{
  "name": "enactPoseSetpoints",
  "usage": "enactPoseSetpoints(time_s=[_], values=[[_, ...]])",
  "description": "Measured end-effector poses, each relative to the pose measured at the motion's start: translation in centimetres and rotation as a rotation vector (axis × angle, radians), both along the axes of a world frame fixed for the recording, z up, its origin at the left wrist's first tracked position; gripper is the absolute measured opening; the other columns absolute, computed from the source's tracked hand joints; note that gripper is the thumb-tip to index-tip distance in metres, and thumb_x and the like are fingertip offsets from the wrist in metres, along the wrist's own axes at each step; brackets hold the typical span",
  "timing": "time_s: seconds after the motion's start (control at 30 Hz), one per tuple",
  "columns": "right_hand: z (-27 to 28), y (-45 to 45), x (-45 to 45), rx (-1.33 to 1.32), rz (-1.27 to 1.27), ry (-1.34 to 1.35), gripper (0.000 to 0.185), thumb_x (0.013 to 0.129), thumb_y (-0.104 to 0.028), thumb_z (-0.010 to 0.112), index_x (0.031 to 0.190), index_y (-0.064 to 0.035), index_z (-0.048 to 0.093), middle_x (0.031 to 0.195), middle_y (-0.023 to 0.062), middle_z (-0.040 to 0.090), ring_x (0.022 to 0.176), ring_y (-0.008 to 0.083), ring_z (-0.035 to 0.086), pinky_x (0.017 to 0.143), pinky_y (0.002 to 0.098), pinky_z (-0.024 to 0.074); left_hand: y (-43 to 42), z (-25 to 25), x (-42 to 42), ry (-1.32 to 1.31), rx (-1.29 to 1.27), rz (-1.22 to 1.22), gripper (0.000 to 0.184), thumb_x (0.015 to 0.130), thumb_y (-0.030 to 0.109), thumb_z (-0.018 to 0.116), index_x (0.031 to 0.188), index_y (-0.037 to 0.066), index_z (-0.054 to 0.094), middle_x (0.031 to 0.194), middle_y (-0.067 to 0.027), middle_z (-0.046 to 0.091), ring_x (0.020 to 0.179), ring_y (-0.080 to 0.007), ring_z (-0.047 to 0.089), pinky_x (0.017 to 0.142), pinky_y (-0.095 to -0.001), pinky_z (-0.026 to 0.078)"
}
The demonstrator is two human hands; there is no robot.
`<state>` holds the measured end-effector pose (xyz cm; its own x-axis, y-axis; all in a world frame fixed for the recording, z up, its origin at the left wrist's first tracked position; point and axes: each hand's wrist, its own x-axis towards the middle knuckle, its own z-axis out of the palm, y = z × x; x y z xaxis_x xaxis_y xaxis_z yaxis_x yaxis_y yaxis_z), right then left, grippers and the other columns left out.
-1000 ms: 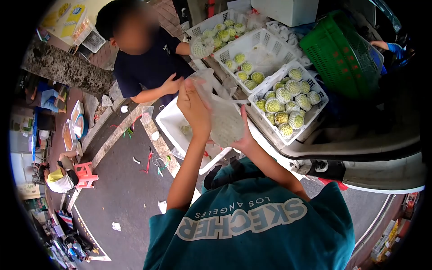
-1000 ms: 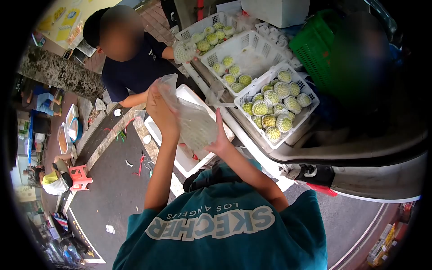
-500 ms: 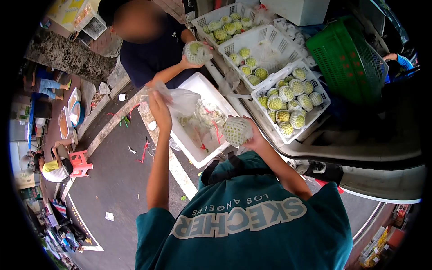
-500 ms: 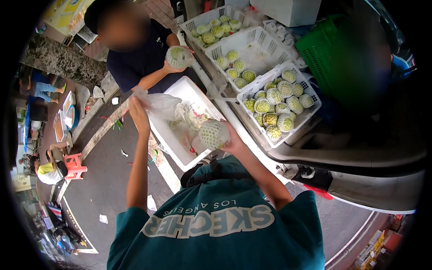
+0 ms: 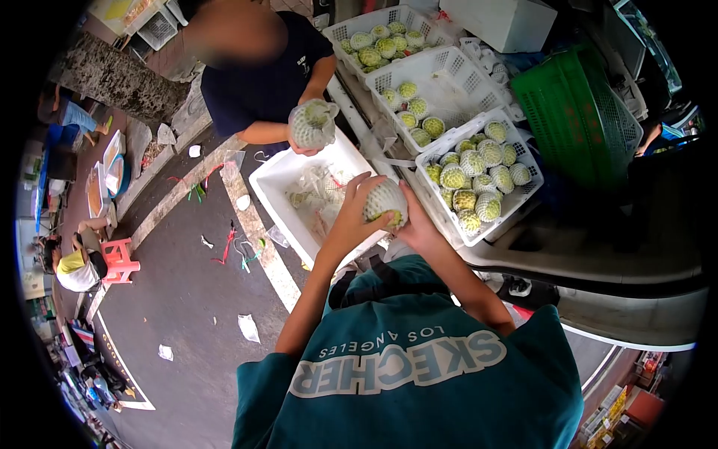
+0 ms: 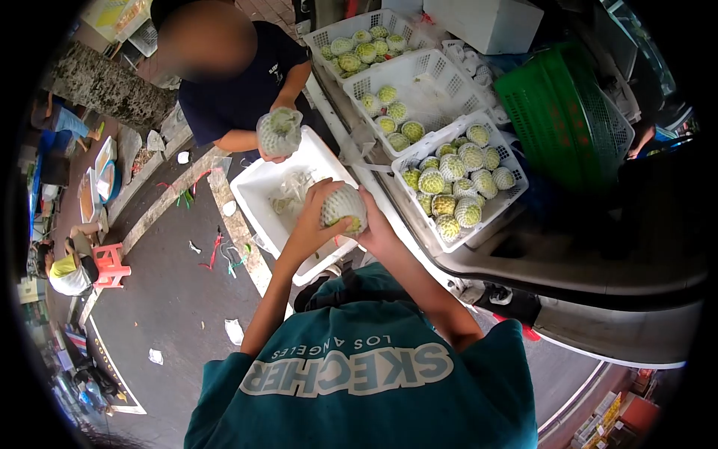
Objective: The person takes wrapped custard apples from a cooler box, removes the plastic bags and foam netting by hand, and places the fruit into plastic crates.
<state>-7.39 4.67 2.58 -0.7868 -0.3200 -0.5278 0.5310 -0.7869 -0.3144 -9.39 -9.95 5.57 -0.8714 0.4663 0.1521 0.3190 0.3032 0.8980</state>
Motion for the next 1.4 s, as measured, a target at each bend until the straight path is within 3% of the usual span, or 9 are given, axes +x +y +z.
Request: enactPoseSetpoints(time_s=[0.07, 0.13, 0.23, 0.6, 0.7, 0.97, 1.07, 1.23, 1.4], values=[[1.3, 0.0, -0.6, 0.146, 0.057, 0.044, 0.047, 0.088, -0.043, 0.038, 0.118, -0.0072, 0.039, 0.111, 0.0080, 0.050, 0.103, 0.0214, 0.050, 0.083, 0.0411, 0.0443, 0.0, -0.9, -0.7, 0.059, 0.053, 0.032, 0.048, 0.076, 0.021, 0.062, 0.117, 0.006, 0.042, 0.118, -0.0138, 0.040, 0.110, -0.0276, 0.039, 0.091, -0.0360, 0.034], [1.3, 0.1, -0.7, 0.226, 0.085, 0.143, 0.054, 0.084, -0.039, 0.049, 0.124, -0.0074, 0.029, 0.119, 0.0088, 0.041, 0.105, 0.0228, 0.048, 0.079, 0.0409, 0.0471, 0.1, -1.9, -0.7, -0.516, 0.472, 0.213, 0.038, 0.082, 0.020, 0.055, 0.115, 0.005, 0.044, 0.115, -0.0104, 0.042, 0.102, -0.0226, 0.044, 0.089, -0.0339, 0.035], [2.2, -0.6, -0.6, 0.704, 0.176, 0.333, 0.071, 0.077, -0.021, 0.064, 0.129, -0.0082, 0.019, 0.127, 0.0147, 0.023, 0.110, 0.0265, 0.041, 0.075, 0.0365, 0.0511, -0.2, -3.9, -1.0, -0.315, 0.302, 0.332, 0.034, 0.086, 0.023, 0.050, 0.114, 0.004, 0.044, 0.113, -0.0096, 0.042, 0.097, -0.0197, 0.046, 0.087, -0.0311, 0.035], [0.4, -0.4, -1.1, 0.844, -0.026, 0.240, 0.071, 0.070, -0.031, 0.070, 0.122, -0.0084, 0.027, 0.107, 0.0100, 0.047, 0.086, 0.0154, 0.053, 0.054, 0.0232, 0.0460, 1.9, -3.1, 1.0, -0.296, 0.319, 0.310, 0.057, 0.086, 0.029, 0.051, 0.130, 0.002, 0.026, 0.123, -0.0134, 0.035, 0.111, -0.0221, 0.036, 0.091, -0.0317, 0.033], [1.0, -0.5, -0.9, 0.747, -0.132, 0.175, 0.055, 0.074, -0.030, 0.065, 0.115, -0.0119, 0.033, 0.107, 0.0071, 0.046, 0.088, 0.0139, 0.052, 0.058, 0.0223, 0.0461, 2.4, -2.5, 1.7, -0.473, 0.550, 0.323, 0.050, 0.088, 0.021, 0.046, 0.130, 0.002, 0.026, 0.125, -0.0139, 0.033, 0.114, -0.0224, 0.035, 0.093, -0.0318, 0.031], [1.2, -0.1, -0.8, 0.897, -0.088, 0.218, 0.056, 0.073, -0.029, 0.067, 0.115, -0.0121, 0.033, 0.106, 0.0070, 0.045, 0.084, 0.0139, 0.053, 0.054, 0.0230, 0.0451, 1.4, -3.6, -0.1, 0.075, 0.099, 0.238, 0.058, 0.069, -0.012, 0.042, 0.125, 0.001, 0.033, 0.122, -0.0158, 0.038, 0.115, -0.0253, 0.038, 0.093, -0.0297, 0.032], [1.2, -0.3, -0.5, 0.866, -0.075, 0.269, 0.055, 0.073, -0.027, 0.067, 0.114, -0.0124, 0.034, 0.106, 0.0068, 0.045, 0.081, 0.0132, 0.053, 0.051, 0.0231, 0.0449, -0.2, -3.2, -1.1, -0.177, 0.169, 0.178, 0.058, 0.068, -0.012, 0.041, 0.123, 0.003, 0.036, 0.122, -0.0150, 0.040, 0.115, -0.0235, 0.038, 0.090, -0.0298, 0.034], [1.3, -2.2, -0.1, 0.969, -0.192, 0.462, 0.057, 0.067, -0.015, 0.072, 0.111, -0.0064, 0.035, 0.103, 0.0056, 0.043, 0.098, 0.0149, 0.043, 0.086, 0.0268, 0.0352, -0.8, -4.8, -2.7, -0.235, 0.327, 0.310, 0.042, 0.063, -0.013, 0.037, 0.100, -0.001, 0.053, 0.093, -0.0136, 0.057, 0.092, -0.0231, 0.054, 0.080, -0.0282, 0.041], [0.9, -2.9, 0.1, 1.050, -0.200, 0.723, 0.063, 0.063, -0.017, 0.075, 0.110, -0.0048, 0.035, 0.100, 0.0108, 0.043, 0.093, 0.0188, 0.048, 0.077, 0.0293, 0.0426, -1.6, -6.1, -3.5, -0.209, 0.383, 0.543, 0.020, 0.067, -0.004, 0.036, 0.077, -0.002, 0.053, 0.069, -0.0083, 0.056, 0.069, -0.0190, 0.053, 0.067, -0.0281, 0.044]])
